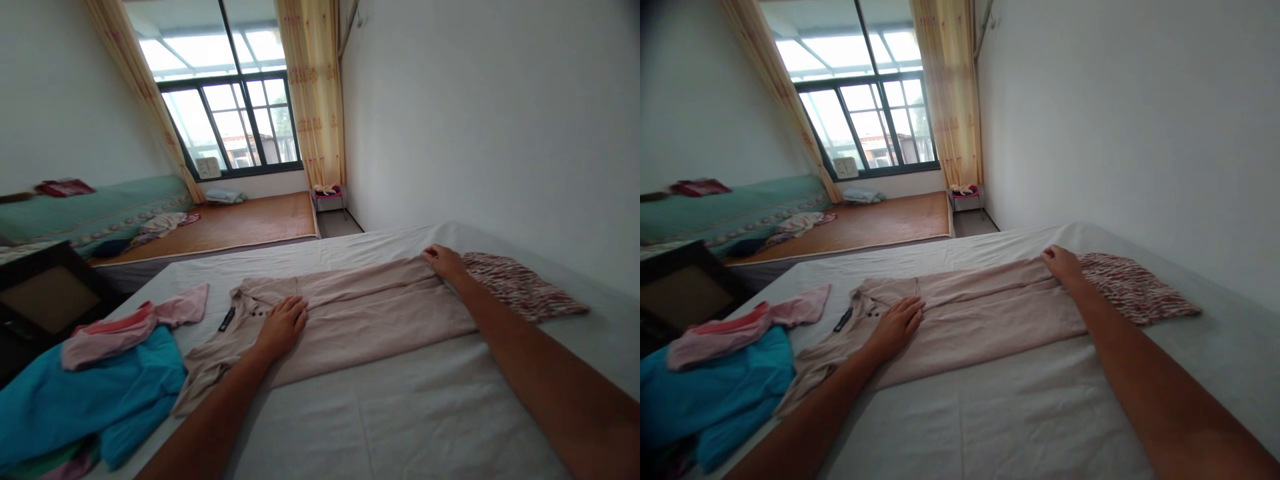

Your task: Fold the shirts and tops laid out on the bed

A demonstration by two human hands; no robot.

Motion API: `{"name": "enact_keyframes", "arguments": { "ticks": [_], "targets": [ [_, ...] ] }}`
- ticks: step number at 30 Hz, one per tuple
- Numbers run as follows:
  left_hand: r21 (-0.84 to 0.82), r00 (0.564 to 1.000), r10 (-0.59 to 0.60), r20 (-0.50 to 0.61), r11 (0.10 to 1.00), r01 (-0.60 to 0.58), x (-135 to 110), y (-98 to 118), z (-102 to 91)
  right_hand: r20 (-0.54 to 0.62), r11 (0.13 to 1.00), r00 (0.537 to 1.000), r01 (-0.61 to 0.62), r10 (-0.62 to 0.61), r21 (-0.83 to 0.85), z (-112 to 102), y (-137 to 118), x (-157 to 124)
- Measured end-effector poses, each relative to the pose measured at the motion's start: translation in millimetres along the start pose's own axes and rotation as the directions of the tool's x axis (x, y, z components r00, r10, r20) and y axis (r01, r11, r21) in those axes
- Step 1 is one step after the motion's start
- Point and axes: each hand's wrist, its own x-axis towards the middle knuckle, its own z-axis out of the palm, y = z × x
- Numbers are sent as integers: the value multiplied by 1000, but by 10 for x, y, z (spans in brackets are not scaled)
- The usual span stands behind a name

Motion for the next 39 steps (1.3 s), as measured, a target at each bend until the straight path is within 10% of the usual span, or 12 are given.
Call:
{"name": "enact_keyframes", "arguments": {
  "ticks": [6, 13, 18, 24, 29, 39],
  "targets": [
    [-14, 1000, 6, -20, 1000, -6, -3, 12, -4, 326, 875, 813, 430, -482, 223, 49, 59, -186],
    [-27, 1000, 6, -28, 1000, -7, -16, -20, 12, -43, 969, 969, 242, -244, -46, 66, 62, -105],
    [-57, 989, 86, -120, 994, -94, 40, 111, -133, -210, 986, 969, 147, -127, 81, -51, -91, 4],
    [-129, 909, 415, -32, 900, -416, 250, 833, -280, -204, 850, 978, 148, -49, 506, -63, -145, 47],
    [-102, 925, 345, -158, 926, -363, 760, 1427, -198, -95, 569, 991, 132, -96, 812, -89, -320, 33],
    [-226, 945, 327, -9, 920, -320, 1988, 1913, 215, -96, 722, 987, 162, -132, 673, -119, -279, 36]
  ]
}}
